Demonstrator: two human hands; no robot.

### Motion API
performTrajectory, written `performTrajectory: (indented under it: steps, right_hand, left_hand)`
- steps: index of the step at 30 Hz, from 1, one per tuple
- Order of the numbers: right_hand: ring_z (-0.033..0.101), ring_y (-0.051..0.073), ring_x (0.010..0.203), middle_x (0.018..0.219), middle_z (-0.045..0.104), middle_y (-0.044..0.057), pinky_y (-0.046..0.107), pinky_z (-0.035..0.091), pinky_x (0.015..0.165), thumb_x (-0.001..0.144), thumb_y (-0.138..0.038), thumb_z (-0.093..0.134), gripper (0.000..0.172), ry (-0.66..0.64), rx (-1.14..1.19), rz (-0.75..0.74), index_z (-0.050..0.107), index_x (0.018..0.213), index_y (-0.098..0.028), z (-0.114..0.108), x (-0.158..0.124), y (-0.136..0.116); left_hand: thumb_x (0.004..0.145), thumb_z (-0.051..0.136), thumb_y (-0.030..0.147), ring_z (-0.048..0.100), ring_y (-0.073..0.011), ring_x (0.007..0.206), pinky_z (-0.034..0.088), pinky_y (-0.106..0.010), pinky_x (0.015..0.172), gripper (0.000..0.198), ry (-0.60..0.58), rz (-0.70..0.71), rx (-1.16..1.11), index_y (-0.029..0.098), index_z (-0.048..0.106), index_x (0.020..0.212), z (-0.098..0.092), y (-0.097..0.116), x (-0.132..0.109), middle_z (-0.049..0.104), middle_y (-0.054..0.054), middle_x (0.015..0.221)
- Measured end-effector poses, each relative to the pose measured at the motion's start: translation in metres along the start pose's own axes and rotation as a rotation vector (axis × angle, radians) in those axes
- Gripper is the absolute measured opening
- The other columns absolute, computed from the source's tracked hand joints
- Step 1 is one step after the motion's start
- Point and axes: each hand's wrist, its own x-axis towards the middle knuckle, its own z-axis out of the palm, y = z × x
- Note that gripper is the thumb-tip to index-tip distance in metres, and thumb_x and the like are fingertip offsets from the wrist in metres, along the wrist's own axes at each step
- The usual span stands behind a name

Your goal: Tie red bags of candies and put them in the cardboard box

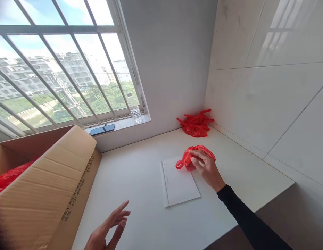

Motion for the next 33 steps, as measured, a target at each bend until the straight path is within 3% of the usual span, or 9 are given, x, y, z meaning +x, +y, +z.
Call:
performTrajectory:
  steps: [5,8,11,17,20,22,29,33]
  right_hand:
    - [0.062,0.025,0.129,0.128,0.072,0.004,0.039,0.053,0.108,0.098,-0.05,0.06,0.03,-0.319,0.116,0.032,0.075,0.117,-0.032,0.042,-0.049,-0.021]
    - [0.07,0.023,0.113,0.115,0.075,0.005,0.037,0.058,0.098,0.099,-0.052,0.057,0.033,-0.496,0.101,0.094,0.076,0.108,-0.028,0.071,-0.068,-0.018]
    - [0.071,0.021,0.099,0.099,0.076,0.003,0.034,0.057,0.092,0.099,-0.051,0.056,0.033,-0.6,0.021,0.118,0.075,0.096,-0.025,0.092,-0.08,-0.014]
    - [0.061,0.019,0.071,0.081,0.068,0.001,0.035,0.05,0.071,0.1,-0.054,0.052,0.037,-0.608,-0.213,0.096,0.064,0.122,-0.026,0.115,-0.083,-0.018]
    - [0.06,0.02,0.074,0.083,0.067,0.001,0.037,0.047,0.072,0.097,-0.051,0.058,0.028,-0.646,-0.267,0.058,0.068,0.11,-0.028,0.126,-0.081,-0.019]
    - [0.062,0.021,0.083,0.089,0.07,0.001,0.038,0.047,0.077,0.099,-0.045,0.057,0.021,-0.664,-0.259,0.04,0.068,0.097,-0.027,0.13,-0.08,-0.018]
    - [0.06,0.022,0.092,0.096,0.068,0.003,0.039,0.048,0.079,0.103,-0.038,0.051,0.018,-0.617,-0.233,0.044,0.061,0.095,-0.025,0.124,-0.081,-0.019]
    - [0.058,0.021,0.094,0.096,0.066,0.001,0.041,0.047,0.088,0.103,-0.035,0.05,0.016,-0.632,-0.197,-0.015,0.057,0.092,-0.026,0.129,-0.083,-0.027]
  left_hand:
    - [0.099,0.048,0.056,0.069,-0.0284,0.121,0.061,-0.047,0.096,0.043,0.16,-0.179,-0.074,0.036,0.064,0.134,0.031,0.002,0.001,0.07,-0.008,0.136]
    - [0.102,0.043,0.054,0.061,-0.0272,0.133,0.055,-0.047,0.104,0.046,0.162,-0.219,-0.091,0.033,0.056,0.141,0.053,0.0,-0.001,0.061,-0.009,0.148]
    - [0.101,0.05,0.051,0.058,-0.0261,0.134,0.056,-0.042,0.102,0.042,0.116,-0.212,-0.113,0.035,0.058,0.14,0.064,0.0,-0.005,0.062,-0.007,0.144]
    - [0.097,0.059,0.045,0.062,-0.0282,0.108,0.052,-0.048,0.097,0.037,0.151,-0.23,-0.076,0.034,0.064,0.133,0.065,0.004,-0.003,0.066,-0.007,0.109]
    - [0.096,0.061,0.042,0.061,-0.0274,0.101,0.051,-0.046,0.091,0.018,0.161,-0.231,-0.075,0.03,0.072,0.105,0.067,0.005,0.001,0.065,-0.006,0.1]
    - [0.098,0.059,0.043,0.06,-0.0259,0.096,0.051,-0.042,0.085,0.02,0.177,-0.253,-0.091,0.027,0.07,0.096,0.067,0.003,0.0,0.064,-0.005,0.097]
    - [0.1,0.052,0.053,0.064,-0.0231,0.094,0.054,-0.036,0.076,0.031,0.228,-0.379,-0.211,0.024,0.063,0.095,0.056,-0.012,-0.014,0.066,-0.006,0.1]
    - [0.1,0.055,0.051,0.062,-0.0239,0.114,0.053,-0.039,0.093,0.027,0.208,-0.336,-0.234,0.027,0.062,0.111,0.058,-0.002,-0.012,0.063,-0.006,0.125]
